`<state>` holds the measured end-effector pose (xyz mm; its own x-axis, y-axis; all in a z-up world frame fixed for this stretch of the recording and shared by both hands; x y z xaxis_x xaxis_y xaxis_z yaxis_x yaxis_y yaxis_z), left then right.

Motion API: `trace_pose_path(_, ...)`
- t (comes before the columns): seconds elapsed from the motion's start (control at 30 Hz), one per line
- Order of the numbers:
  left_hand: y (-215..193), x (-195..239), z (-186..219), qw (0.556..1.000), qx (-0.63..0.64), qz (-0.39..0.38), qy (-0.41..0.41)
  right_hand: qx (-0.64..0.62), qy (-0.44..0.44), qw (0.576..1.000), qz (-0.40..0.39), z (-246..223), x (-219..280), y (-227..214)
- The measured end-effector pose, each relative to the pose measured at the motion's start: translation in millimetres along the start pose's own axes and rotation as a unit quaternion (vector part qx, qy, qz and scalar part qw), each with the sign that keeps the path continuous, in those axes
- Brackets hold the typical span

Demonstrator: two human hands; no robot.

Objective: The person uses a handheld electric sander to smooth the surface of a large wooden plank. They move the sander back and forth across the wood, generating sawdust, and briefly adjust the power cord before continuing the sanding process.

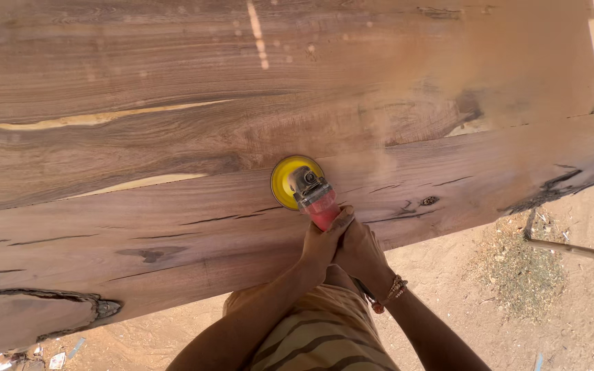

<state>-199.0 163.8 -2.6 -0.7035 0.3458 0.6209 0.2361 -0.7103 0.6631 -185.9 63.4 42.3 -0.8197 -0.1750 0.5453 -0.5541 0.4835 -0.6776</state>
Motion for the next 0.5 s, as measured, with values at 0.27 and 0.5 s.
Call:
trace_pose_path(0.27, 52, -40, -41, 0.992, -0.086, -0.091, -0.001, -0.034, 0.003, 0.993, 0.114, 54, 25, -32)
trace_pose_path(0.5, 91, -65, -58, 0.976, -0.131, -0.134, -0.107, -0.039, 0.101, 0.984, 0.141, 101, 28, -54)
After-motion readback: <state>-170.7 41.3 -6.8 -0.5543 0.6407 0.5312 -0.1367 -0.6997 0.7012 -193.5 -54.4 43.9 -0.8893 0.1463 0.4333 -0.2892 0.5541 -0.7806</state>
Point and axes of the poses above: each hand's wrist, its own x-axis away from the middle knuckle, its own y-axis out of the palm, z = x × y, the point moved 1 cm from there along -x, towards the middle knuckle, and after that the axes turned 8 degrees about -z, right-handed, at the moved point
